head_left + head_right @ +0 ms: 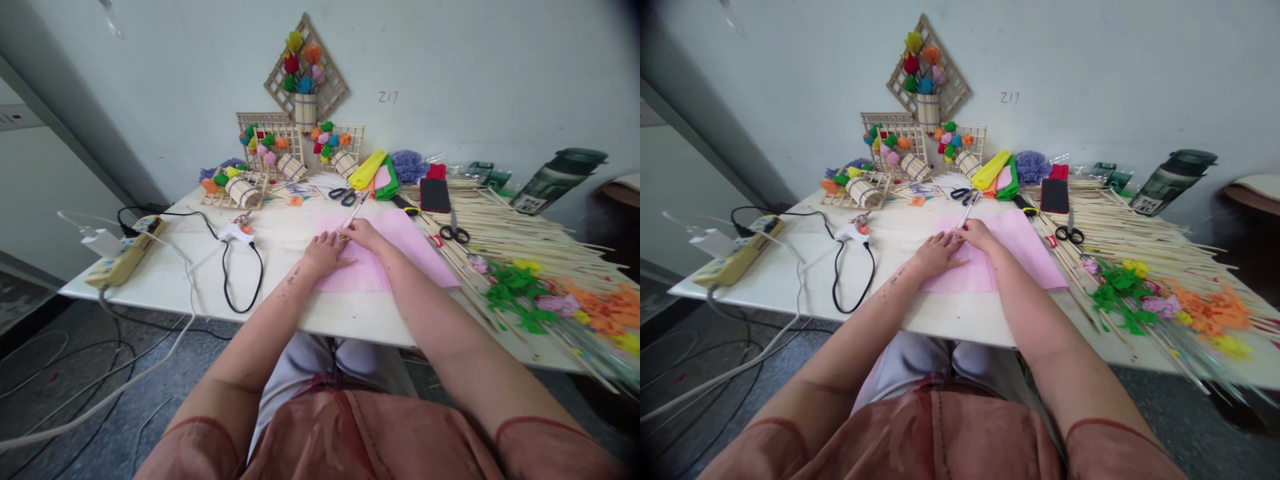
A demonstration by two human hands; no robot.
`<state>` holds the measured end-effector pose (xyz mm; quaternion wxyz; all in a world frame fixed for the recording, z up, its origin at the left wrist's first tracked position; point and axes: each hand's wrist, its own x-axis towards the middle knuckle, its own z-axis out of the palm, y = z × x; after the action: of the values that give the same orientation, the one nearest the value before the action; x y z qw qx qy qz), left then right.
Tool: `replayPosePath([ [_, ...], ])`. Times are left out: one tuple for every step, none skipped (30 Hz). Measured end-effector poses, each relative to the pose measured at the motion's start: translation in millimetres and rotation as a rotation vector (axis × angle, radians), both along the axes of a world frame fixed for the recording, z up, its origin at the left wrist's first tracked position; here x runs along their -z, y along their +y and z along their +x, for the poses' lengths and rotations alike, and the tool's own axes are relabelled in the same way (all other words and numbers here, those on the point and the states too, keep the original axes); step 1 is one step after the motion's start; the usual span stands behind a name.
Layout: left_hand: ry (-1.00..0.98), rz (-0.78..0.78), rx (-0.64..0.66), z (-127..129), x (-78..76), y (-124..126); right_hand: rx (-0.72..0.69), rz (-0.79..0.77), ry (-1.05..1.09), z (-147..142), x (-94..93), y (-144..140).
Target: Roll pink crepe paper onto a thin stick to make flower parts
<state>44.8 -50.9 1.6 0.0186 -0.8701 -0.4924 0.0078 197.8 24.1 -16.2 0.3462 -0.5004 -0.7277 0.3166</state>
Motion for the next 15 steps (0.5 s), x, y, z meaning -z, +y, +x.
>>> replayPosePath([
  [-0.001,-0.006,-0.003,0.1,-0.1,-0.1,0.004,0.016,-0.021,0.0,0.9,0.2],
  [-0.002,-0.013,-0.006,0.3,-0.2,-0.2,0.004,0.029,-0.041,-0.2,1.1,-0.1],
  [-0.003,-0.021,-0.009,0.5,-0.3,-0.4,0.005,0.036,-0.057,-0.3,0.8,-0.8],
  [-0.005,-0.029,-0.011,0.7,-0.5,-0.8,0.005,0.040,-0.067,-0.6,0.2,-1.7],
  [-0.007,-0.037,-0.013,0.9,-0.8,-1.2,0.004,0.042,-0.072,-0.8,-0.6,-2.8],
  [-0.009,-0.045,-0.015,1.1,-1.1,-1.7,0.001,0.041,-0.074,-1.1,-1.5,-3.9],
  [-0.011,-0.051,-0.016,1.2,-1.4,-2.3,-0.006,0.038,-0.075,-1.2,-2.3,-4.8],
  [-0.015,-0.053,-0.015,1.3,-1.7,-2.9,-0.014,0.039,-0.074,-1.3,-2.9,-5.6],
  [-0.018,-0.055,-0.013,1.4,-2.0,-3.5,-0.023,0.043,-0.072,-1.4,-3.4,-6.2],
  [-0.019,-0.058,-0.011,1.3,-2.3,-4.1,-0.032,0.053,-0.073,-1.3,-3.6,-6.5],
  [-0.019,-0.060,-0.010,1.3,-2.6,-4.6,-0.037,0.064,-0.077,-1.2,-3.7,-6.7],
  [-0.018,-0.063,-0.008,1.2,-2.7,-5.0,-0.038,0.075,-0.085,-1.0,-3.6,-6.6],
  [-0.015,-0.064,-0.008,1.1,-2.8,-5.2,-0.037,0.083,-0.097,-0.7,-3.4,-6.4],
  [-0.011,-0.063,-0.008,1.1,-2.9,-5.4,-0.035,0.089,-0.115,-0.4,-3.1,-6.1],
  [-0.007,-0.060,-0.009,1.2,-2.9,-5.5,-0.035,0.093,-0.134,0.0,-2.8,-5.7],
])
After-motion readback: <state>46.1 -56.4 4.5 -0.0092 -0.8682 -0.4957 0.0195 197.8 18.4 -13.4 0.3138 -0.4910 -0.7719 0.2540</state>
